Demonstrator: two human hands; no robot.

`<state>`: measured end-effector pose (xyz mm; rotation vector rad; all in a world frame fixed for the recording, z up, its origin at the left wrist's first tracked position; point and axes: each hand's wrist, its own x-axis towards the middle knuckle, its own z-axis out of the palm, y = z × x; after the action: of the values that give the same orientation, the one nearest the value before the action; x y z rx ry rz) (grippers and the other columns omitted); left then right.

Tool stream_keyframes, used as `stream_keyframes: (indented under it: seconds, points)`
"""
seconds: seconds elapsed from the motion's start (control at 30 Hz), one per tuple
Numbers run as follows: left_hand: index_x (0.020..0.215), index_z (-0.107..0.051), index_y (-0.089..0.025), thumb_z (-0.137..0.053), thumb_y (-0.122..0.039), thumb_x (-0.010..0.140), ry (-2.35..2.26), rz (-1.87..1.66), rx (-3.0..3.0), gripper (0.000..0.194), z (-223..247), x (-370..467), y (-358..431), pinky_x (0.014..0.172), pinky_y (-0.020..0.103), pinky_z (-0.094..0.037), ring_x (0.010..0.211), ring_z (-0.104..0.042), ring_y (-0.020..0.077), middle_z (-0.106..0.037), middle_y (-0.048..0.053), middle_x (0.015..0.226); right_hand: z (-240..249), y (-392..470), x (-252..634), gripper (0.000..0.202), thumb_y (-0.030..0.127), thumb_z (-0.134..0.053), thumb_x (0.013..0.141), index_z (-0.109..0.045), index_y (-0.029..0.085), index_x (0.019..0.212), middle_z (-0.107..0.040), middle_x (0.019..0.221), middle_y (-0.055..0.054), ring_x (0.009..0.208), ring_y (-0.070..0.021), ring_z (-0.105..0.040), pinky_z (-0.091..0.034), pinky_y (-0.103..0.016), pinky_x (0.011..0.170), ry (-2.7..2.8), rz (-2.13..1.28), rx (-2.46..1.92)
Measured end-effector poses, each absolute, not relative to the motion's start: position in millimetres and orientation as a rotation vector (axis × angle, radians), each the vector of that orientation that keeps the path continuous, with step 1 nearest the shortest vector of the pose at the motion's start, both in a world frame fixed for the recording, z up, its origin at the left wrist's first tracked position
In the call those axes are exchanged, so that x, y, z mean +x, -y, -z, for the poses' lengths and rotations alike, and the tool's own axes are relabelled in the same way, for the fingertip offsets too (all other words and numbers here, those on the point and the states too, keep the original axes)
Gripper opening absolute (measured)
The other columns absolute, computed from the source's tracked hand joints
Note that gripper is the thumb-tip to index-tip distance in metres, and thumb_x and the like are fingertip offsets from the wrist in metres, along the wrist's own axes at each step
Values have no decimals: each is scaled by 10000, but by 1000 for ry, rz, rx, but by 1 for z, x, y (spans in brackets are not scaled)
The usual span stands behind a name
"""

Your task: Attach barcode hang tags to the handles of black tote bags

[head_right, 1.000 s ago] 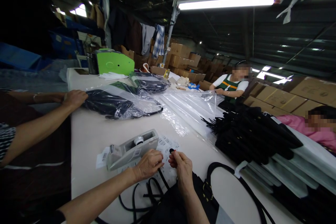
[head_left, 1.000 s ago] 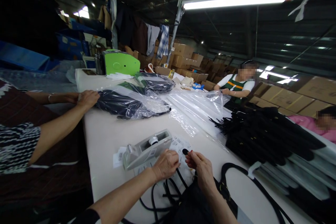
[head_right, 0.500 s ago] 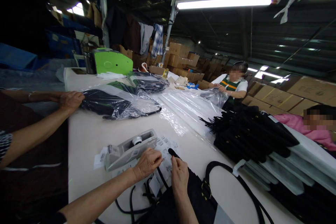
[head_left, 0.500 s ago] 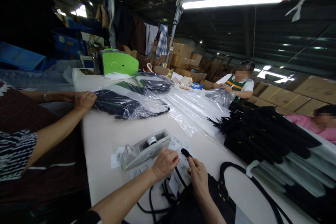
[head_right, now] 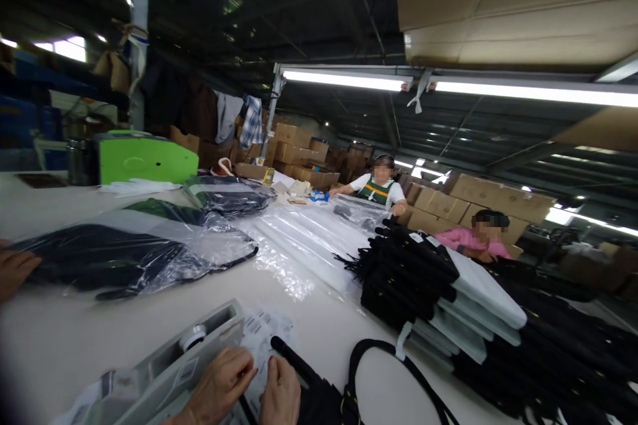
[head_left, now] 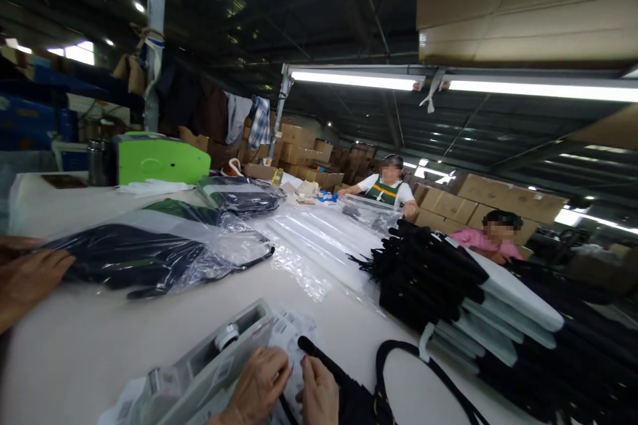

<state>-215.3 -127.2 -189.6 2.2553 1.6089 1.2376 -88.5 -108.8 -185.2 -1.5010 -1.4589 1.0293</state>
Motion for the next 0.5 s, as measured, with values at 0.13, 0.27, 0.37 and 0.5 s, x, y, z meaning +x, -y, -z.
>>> stream_keyframes:
  seconds: [0.13, 0.27, 0.37, 0.5]
  points:
    - [586, -464, -189, -443, -141, 690, -1424, -1104, 1849, 117, 178, -212, 128, 796, 307, -418, 858, -579, 186, -658, 28, 848, 177, 112, -86, 413, 622, -523, 629, -570, 220, 544, -460, 418, 33, 392, -127, -452, -317, -247, 387, 1386, -1066, -1464]
    - [560, -459, -179, -484, -142, 641, -1399, -988, 1671, 93, 169, -211, 123, 701, 248, -422, 711, -565, 143, -619, -16, 672, 165, 109, -81, 397, 586, -551, 598, -598, 192, 590, -508, 475, 21, 432, -110, -449, -303, -227, 398, 1338, -1201, -1402]
    - [568, -465, -172, -502, -144, 631, -1419, -950, 1568, 79, 172, -213, 117, 605, 223, -395, 622, -517, 121, -545, -42, 578, 160, 103, -79, 376, 530, -558, 587, -613, 160, 622, -537, 503, 13, 406, -83, -410, -266, -212, 385, 1302, -1333, -1367]
    - [596, -456, -166, -489, -105, 610, -1400, -928, 1458, 71, 176, -214, 116, 534, 204, -370, 557, -500, 103, -519, -55, 546, 154, 99, -82, 333, 462, -583, 565, -618, 136, 621, -539, 492, 12, 397, -71, -400, -254, -202, 385, 1266, -1399, -1346]
